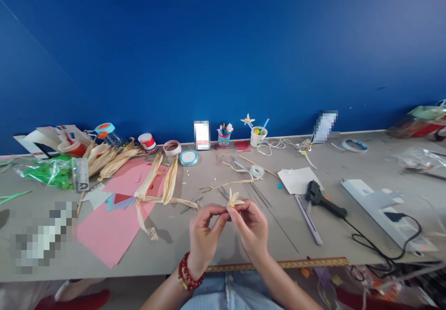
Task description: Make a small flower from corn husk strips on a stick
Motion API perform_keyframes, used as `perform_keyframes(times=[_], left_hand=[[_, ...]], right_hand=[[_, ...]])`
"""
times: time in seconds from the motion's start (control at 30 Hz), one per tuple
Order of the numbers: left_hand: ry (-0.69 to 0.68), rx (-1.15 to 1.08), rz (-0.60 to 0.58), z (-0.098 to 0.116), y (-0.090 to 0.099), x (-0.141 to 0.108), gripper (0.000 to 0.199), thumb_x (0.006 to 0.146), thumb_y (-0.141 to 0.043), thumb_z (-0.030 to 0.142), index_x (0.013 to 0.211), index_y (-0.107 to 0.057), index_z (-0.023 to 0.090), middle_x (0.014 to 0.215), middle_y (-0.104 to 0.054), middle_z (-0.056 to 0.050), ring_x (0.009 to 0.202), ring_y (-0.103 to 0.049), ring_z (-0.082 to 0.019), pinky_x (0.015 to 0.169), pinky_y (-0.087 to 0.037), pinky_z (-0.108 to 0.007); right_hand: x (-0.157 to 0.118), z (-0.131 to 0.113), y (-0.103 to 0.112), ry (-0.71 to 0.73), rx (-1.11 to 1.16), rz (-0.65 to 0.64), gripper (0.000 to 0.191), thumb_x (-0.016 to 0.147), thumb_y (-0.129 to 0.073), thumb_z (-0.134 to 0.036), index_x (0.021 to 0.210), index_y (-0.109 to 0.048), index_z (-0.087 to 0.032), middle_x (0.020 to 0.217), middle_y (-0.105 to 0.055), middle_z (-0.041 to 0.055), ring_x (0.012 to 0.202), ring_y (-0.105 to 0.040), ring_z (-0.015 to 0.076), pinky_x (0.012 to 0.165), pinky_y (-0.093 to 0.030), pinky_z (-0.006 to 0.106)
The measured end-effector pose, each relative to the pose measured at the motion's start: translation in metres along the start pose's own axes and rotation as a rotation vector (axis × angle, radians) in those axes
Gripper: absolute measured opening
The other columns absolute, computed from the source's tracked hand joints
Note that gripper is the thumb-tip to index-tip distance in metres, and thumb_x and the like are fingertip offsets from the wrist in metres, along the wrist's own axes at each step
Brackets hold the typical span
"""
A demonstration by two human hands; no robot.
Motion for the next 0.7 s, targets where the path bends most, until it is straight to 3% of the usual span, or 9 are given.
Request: perform_keyframes(times=[0.17,0.43,0.7], left_hand=[[0.031,-0.064,-0.006,-0.006,-0.001,0.000,0.006,0.082,-0.072,0.023,0.080,-0.074,0.018,0.079,-0.074,-0.005,0.075,-0.067,-0.017,0.073,-0.052,-0.026],[0.469,-0.673,-0.049,-0.025,-0.014,0.002,0.021,0.068,-0.085,0.028,0.074,-0.068,0.016,0.075,-0.072,-0.002,0.071,-0.067,-0.015,0.073,-0.053,-0.025],[0.434,-0.695,-0.038,-0.031,-0.011,0.003,0.023,0.065,-0.087,0.027,0.073,-0.069,0.017,0.071,-0.068,0.000,0.070,-0.065,-0.013,0.072,-0.052,-0.025]], right_hand=[[0.000,0.000,-0.002,-0.026,-0.004,0.000,0.022,0.086,-0.068,-0.033,0.073,-0.058,-0.019,0.071,-0.061,0.0013,0.061,-0.056,0.0131,0.057,-0.049,0.025],[-0.003,-0.003,-0.006,0.047,-0.060,-0.044,0.018,0.083,-0.071,-0.028,0.081,-0.055,-0.021,0.074,-0.055,-0.0010,0.064,-0.053,0.0132,0.060,-0.048,0.026],[-0.002,-0.021,-0.009,0.177,-0.181,-0.101,0.008,0.088,-0.065,-0.023,0.082,-0.060,-0.020,0.075,-0.060,0.0003,0.066,-0.055,0.0138,0.063,-0.046,0.026]])
Point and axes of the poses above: each hand's wrist, its own x-axis towards the middle knuckle, its own y-axis out of the back of the hand, z = x × y, the point moved 5 cm from there along x, towards the middle knuckle
